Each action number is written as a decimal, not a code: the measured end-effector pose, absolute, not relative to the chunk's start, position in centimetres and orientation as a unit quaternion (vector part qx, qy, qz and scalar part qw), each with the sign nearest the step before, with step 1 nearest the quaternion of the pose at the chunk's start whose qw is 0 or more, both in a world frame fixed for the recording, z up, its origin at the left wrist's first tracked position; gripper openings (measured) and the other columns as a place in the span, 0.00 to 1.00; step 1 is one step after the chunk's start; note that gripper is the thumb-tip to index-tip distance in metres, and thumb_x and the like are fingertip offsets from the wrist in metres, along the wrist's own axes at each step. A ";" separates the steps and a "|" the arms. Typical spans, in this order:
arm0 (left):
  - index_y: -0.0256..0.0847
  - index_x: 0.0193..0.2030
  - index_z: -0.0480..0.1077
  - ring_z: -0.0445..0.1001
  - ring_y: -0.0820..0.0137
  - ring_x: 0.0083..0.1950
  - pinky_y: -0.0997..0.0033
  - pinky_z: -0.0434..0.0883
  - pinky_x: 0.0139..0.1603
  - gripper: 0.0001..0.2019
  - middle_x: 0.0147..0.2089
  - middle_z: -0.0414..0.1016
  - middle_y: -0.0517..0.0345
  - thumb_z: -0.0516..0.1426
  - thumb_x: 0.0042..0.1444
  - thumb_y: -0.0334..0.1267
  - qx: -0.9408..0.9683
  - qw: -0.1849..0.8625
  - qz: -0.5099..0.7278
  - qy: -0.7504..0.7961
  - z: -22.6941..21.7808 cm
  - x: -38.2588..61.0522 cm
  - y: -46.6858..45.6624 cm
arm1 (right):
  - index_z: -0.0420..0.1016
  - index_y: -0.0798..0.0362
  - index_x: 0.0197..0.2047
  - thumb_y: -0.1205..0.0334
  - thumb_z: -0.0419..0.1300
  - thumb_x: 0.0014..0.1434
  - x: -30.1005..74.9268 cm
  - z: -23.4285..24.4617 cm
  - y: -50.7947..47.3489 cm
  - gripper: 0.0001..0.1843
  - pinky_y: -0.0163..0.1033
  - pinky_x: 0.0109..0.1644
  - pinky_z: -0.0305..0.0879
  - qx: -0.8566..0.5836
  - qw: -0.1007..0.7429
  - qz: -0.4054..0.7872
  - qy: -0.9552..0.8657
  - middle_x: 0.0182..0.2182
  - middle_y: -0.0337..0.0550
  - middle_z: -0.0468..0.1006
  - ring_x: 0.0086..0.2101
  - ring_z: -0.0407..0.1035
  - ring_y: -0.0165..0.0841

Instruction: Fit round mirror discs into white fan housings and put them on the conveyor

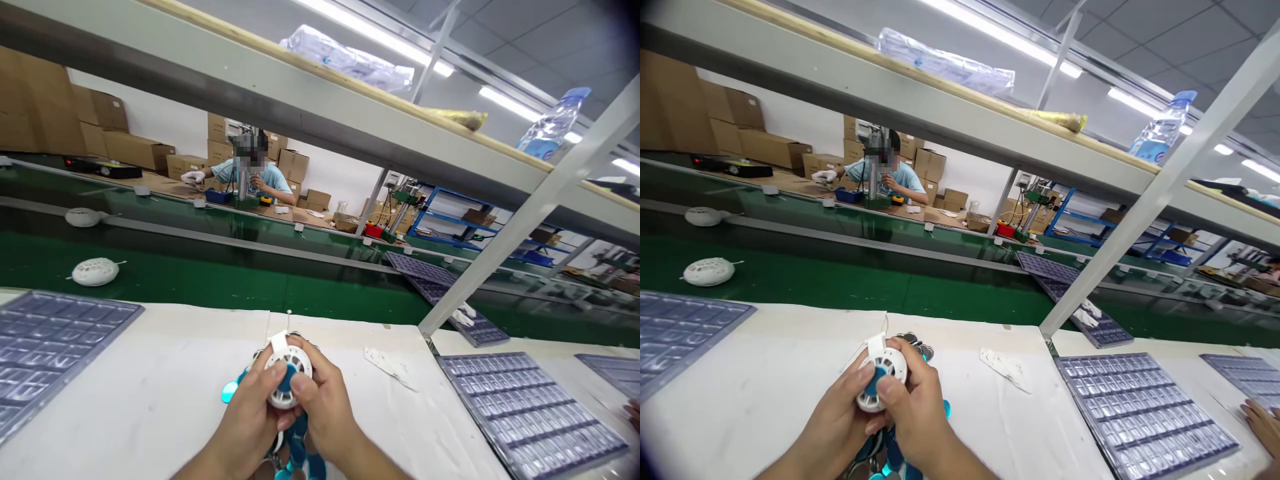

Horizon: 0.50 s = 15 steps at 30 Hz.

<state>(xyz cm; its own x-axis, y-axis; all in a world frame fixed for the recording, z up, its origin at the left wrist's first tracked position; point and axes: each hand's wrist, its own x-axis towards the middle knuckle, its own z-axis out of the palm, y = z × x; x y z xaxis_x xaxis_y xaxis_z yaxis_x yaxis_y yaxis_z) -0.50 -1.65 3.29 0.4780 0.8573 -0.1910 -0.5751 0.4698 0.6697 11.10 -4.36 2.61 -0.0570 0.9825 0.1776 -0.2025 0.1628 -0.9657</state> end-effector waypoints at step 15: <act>0.34 0.52 0.60 0.76 0.72 0.31 0.75 0.73 0.30 0.13 0.44 0.77 0.43 0.54 0.64 0.38 0.238 0.747 0.504 0.363 2.1 -1.1 2.3 | 0.75 0.56 0.44 0.40 0.63 0.56 15.5 0.5 -2.6 0.27 0.35 0.26 0.69 -0.512 0.636 0.468 -0.338 0.28 0.45 0.80 0.27 0.73 0.35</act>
<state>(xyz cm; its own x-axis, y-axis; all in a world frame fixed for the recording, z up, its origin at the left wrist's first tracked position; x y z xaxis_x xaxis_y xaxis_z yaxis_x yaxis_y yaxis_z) -1.12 2.29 2.07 0.2285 0.9257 -0.3015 -0.5797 0.3782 0.7218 15.45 -2.62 0.48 0.3329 0.9416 -0.0504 -0.2495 0.0364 -0.9677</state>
